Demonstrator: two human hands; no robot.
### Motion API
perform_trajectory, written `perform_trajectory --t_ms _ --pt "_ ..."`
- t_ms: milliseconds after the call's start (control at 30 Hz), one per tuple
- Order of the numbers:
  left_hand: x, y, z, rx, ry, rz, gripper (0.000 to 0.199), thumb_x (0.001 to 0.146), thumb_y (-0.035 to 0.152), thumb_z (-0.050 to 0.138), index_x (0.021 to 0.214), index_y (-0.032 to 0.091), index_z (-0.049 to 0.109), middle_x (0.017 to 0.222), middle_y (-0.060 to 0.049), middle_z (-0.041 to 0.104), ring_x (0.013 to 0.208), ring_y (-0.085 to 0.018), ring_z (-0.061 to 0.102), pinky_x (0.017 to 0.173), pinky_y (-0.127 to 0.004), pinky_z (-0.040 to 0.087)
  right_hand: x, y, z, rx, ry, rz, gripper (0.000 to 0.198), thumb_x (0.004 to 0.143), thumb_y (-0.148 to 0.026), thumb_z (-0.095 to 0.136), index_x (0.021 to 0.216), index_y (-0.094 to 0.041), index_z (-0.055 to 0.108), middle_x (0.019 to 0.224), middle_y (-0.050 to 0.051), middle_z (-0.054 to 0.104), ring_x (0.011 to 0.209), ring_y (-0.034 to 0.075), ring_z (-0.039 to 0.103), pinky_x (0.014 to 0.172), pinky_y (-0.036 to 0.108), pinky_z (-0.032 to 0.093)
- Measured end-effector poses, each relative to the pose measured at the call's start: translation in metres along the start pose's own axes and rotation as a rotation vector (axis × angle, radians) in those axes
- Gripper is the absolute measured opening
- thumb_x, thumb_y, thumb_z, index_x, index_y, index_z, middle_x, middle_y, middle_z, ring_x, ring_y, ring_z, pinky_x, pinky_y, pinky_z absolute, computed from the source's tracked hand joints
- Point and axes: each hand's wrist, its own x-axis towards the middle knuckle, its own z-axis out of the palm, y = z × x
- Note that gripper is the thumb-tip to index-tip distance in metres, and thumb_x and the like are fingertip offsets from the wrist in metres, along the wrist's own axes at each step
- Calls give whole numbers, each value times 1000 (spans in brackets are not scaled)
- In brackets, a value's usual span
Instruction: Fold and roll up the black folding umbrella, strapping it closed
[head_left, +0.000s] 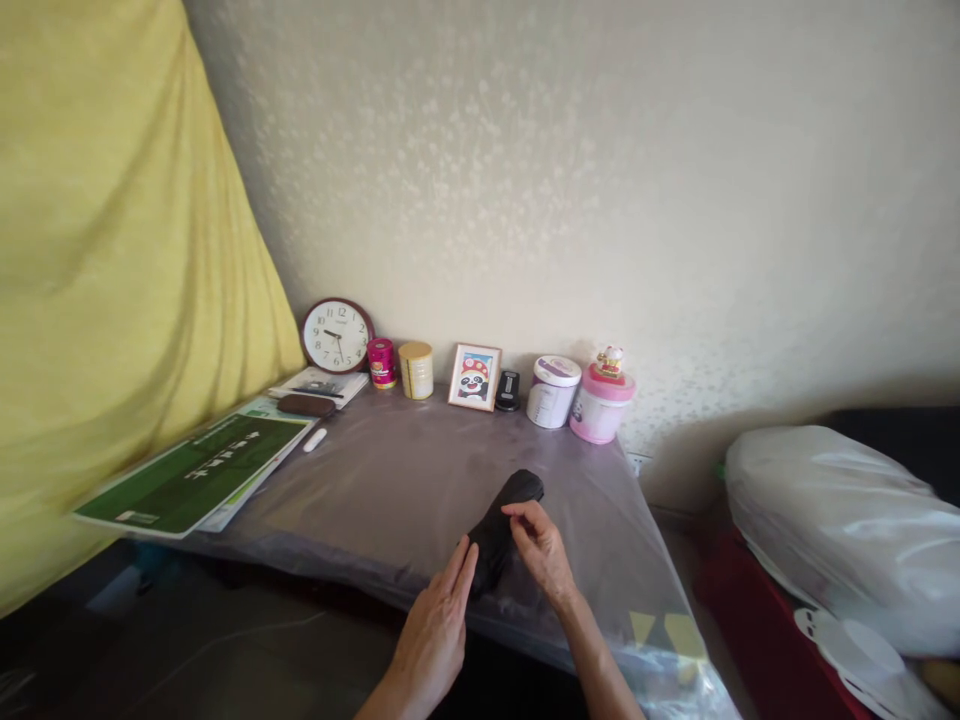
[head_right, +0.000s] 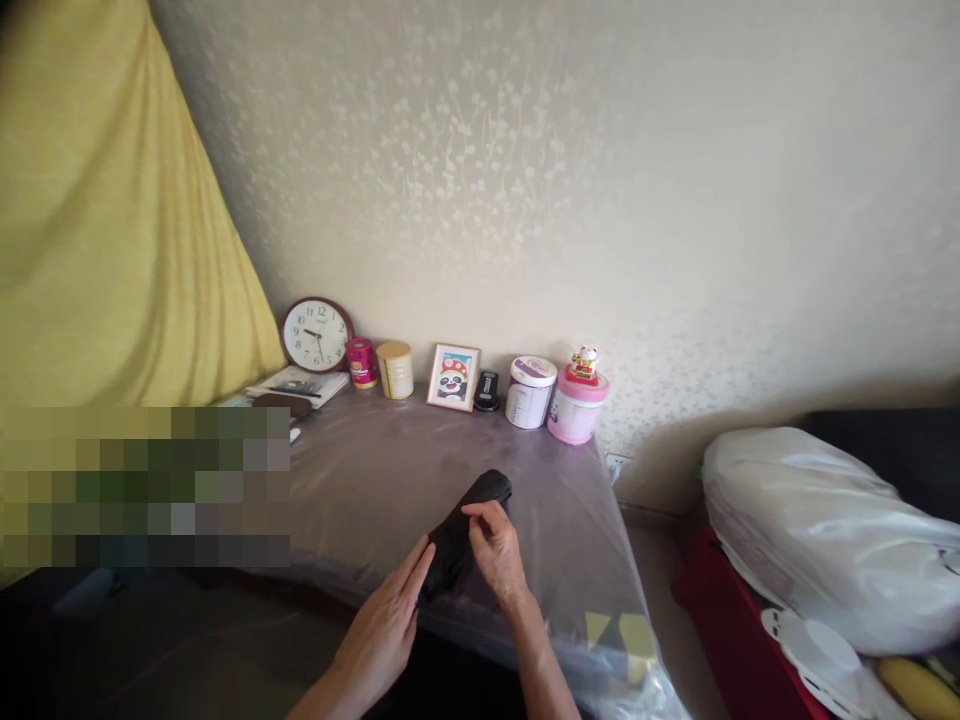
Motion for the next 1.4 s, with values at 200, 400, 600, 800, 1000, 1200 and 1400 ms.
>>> perform_trajectory --t_ms 200,400,600,800,1000,1200,1400 --pt "1 1 0 47 -37 -18 80 69 -5 29 142 21 6 150 -6 17 130 -18 34 102 -32 37 11 -3 16 -92 -133 -51 34 72 -12 48 101 -21 63 89 3 64 70 13 56 72 27 47" --pt "0 -1 1 -17 -4 3 81 71 -3 29 141 25 0 150 -4 17 132 -17 31 103 -32 38 4 -3 7 192 -5 116 22 76 -24 50 91 -20 66 81 3 65 74 15 59 70 26 47" --pt "-1 0 -5 -148 19 7 77 73 0 29 141 27 3 150 -1 17 132 -15 30 104 -30 36 -23 14 -45 177 169 308 30 71 -35 56 93 -17 66 72 3 64 64 16 56 63 26 46" --pt "8 -9 -17 -530 -52 -182 68 74 12 42 138 26 22 136 -9 43 112 -19 54 88 -31 49 -43 45 -67 182 291 427 41 68 -49 58 90 -15 67 80 6 67 63 16 58 64 28 49" --pt "11 -33 -25 -737 -42 -440 60 81 32 41 137 23 19 127 -15 47 82 -18 66 58 -29 54 -50 55 -64 200 313 450 45 68 -53 57 89 -15 67 76 6 67 60 16 59 58 27 48" --pt "7 -34 -30 -113 69 -125 75 76 9 37 140 32 6 151 -9 1 126 -26 40 87 -33 47 -51 54 -62 127 288 433 42 69 -52 53 86 -16 68 74 6 67 60 17 59 58 27 48" --pt "22 -38 -37 -119 -25 -147 85 64 -1 36 141 26 11 146 -12 23 113 -20 53 87 -29 45 -52 54 -60 141 296 386 36 70 -46 52 83 -17 68 72 6 68 58 18 60 57 28 49"
